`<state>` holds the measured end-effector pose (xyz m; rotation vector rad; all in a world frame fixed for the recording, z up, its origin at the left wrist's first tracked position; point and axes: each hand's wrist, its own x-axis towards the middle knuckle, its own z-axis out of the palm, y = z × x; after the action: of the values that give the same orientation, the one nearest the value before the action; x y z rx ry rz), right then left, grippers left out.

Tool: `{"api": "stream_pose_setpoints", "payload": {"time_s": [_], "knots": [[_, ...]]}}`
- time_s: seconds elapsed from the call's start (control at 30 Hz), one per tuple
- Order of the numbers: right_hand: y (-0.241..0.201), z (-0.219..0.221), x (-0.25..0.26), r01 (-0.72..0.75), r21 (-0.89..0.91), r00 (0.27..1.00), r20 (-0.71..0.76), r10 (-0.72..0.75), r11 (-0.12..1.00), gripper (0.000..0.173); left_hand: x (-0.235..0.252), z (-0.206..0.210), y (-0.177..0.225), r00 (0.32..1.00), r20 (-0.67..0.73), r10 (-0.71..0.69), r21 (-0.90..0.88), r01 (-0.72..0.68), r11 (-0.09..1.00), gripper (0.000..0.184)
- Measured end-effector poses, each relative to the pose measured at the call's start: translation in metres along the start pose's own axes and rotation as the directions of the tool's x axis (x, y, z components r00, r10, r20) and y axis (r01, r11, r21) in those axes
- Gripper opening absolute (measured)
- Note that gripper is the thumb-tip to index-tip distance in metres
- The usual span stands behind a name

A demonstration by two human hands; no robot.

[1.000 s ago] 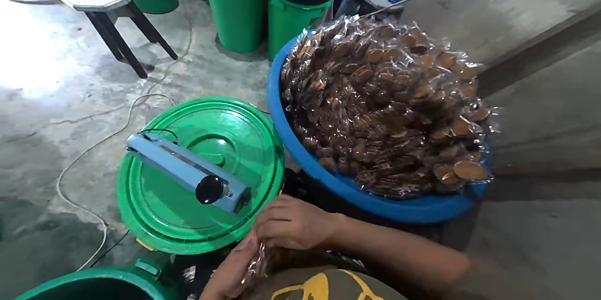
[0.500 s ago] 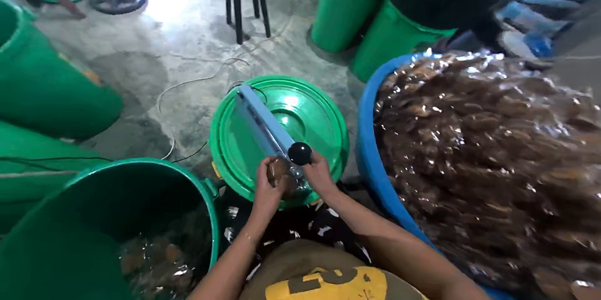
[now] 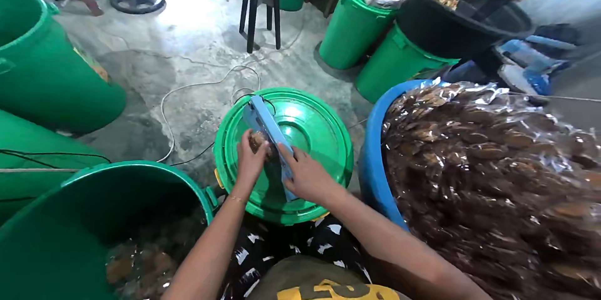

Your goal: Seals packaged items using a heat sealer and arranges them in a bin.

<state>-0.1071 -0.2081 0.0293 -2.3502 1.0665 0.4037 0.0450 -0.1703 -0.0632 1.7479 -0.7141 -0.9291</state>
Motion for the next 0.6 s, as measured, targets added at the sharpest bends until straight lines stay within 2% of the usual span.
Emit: {"api": "stream_pose_setpoints", "payload": {"time_s": [0.1,0.2,0.27,0.37,0.4,0.47,0.5,0.53,0.6], "knots": [[0.005,0.034,0.002,0.056,0.001,0.95,-0.307,-0.053,0.998,0.061,-0.001,-0.01,-0.012,0.998,-0.018,-0.056,-0.075,0.055,0.996,0.063],[0.015,0.05,0.002,0.14,0.032,0.886,-0.451,-0.111,0.99,0.056,0.006,-0.012,-0.026,0.991,-0.043,-0.128,-0.178,0.118,0.977,0.061],[0.021,0.051,0.002,0.17,0.069,0.876,-0.467,-0.118,0.983,0.056,0.008,-0.008,-0.023,0.986,-0.063,-0.157,-0.219,0.14,0.966,0.056],[0.025,0.046,0.001,0.18,0.103,0.889,-0.444,-0.117,0.978,0.056,0.002,-0.003,-0.007,0.983,-0.125,-0.132,-0.348,0.081,0.934,0.047],[0.025,0.046,0.001,0.188,0.109,0.886,-0.448,-0.12,0.976,0.056,0.0,-0.001,-0.001,0.981,-0.133,-0.14,-0.394,0.077,0.916,0.047],[0.027,0.046,0.001,0.198,0.122,0.883,-0.454,-0.122,0.973,0.055,-0.003,0.0,0.009,0.989,-0.036,-0.144,-0.439,0.114,0.891,0.06],[0.028,0.046,0.001,0.201,0.127,0.885,-0.449,-0.124,0.971,0.055,-0.005,0.001,0.012,0.992,0.034,-0.125,-0.42,0.128,0.899,0.064],[0.028,0.046,0.002,0.208,0.124,0.88,-0.456,-0.13,0.97,0.055,-0.004,0.005,0.013,0.992,0.078,-0.104,-0.346,0.125,0.93,0.057],[0.026,0.043,0.002,0.245,0.094,0.857,-0.487,-0.17,0.965,0.049,-0.002,0.014,0.014,0.991,0.1,-0.089,-0.184,0.106,0.977,0.03]]}}
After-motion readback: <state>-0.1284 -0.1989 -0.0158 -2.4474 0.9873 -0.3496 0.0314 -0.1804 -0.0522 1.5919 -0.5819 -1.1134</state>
